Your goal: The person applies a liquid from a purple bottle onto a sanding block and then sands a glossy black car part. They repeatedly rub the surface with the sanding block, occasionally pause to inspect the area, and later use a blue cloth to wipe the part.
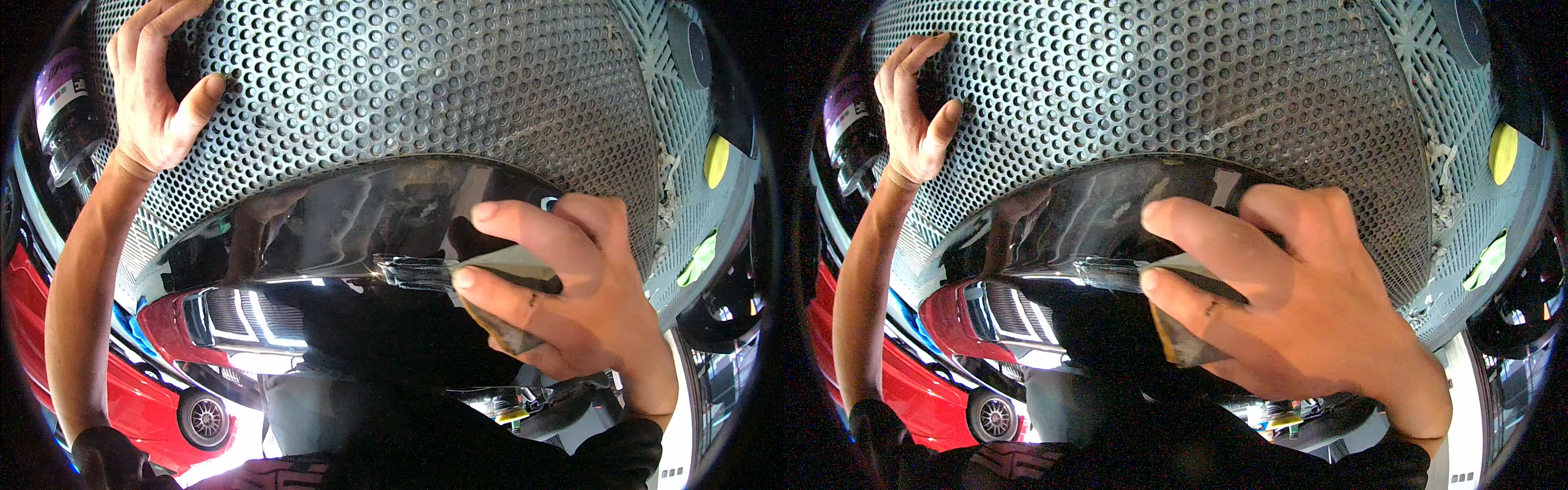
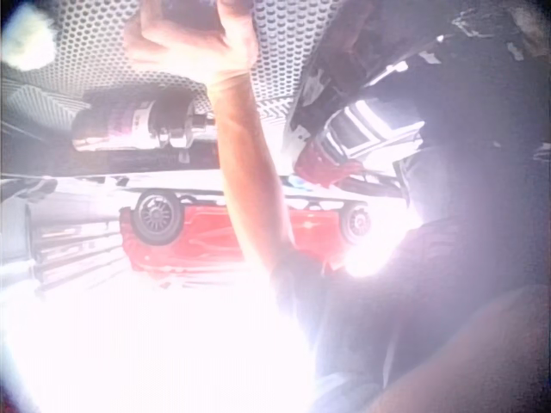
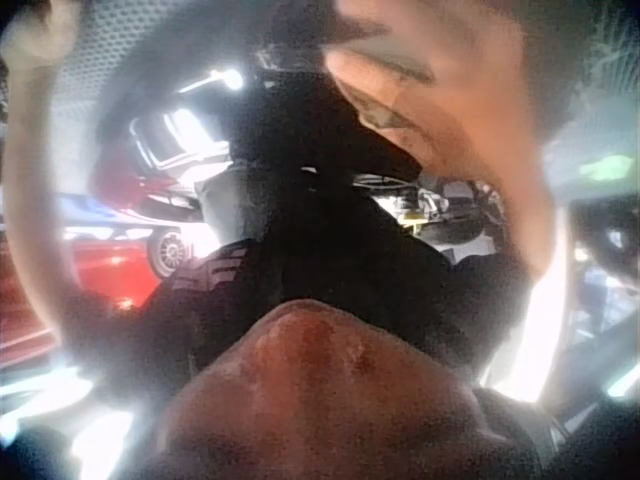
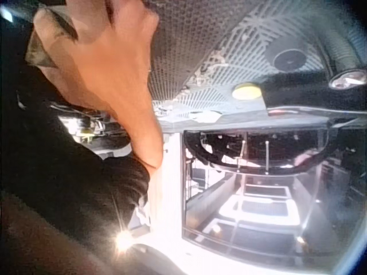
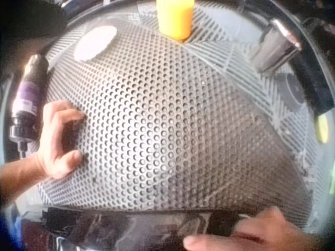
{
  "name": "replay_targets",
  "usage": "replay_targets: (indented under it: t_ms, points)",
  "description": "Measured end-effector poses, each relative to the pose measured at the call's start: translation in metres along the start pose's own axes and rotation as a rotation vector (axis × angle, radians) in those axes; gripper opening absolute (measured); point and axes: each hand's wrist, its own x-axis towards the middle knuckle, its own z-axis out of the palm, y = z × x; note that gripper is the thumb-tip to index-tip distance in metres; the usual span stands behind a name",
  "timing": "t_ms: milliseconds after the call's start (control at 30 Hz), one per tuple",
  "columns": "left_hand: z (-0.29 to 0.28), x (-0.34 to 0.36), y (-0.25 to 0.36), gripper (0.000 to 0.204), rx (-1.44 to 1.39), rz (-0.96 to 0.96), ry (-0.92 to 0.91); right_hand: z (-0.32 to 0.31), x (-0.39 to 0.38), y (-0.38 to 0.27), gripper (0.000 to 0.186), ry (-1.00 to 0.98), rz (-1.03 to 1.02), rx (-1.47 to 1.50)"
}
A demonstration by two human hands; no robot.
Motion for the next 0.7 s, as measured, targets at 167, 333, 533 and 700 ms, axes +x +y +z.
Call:
replay_targets:
  t_ms: [167, 333, 533, 700]
  points:
    - [0.001, 0.0, 0.001, 0.073, -0.011, -0.007, 0.007, 0.009, 0.014, 0.001, 0.059, 0.047, -0.06, 0.008]
    - [0.003, 0.0, 0.002, 0.073, -0.018, -0.01, -0.002, 0.011, 0.021, -0.004, 0.056, 0.041, -0.072, 0.022]
    - [-0.001, -0.001, 0.0, 0.074, -0.001, -0.017, -0.011, 0.003, -0.005, 0.003, 0.055, 0.02, -0.02, -0.024]
    - [0.003, 0.001, 0.001, 0.073, -0.021, -0.006, 0.012, 0.014, 0.024, -0.007, 0.057, 0.065, -0.088, 0.041]
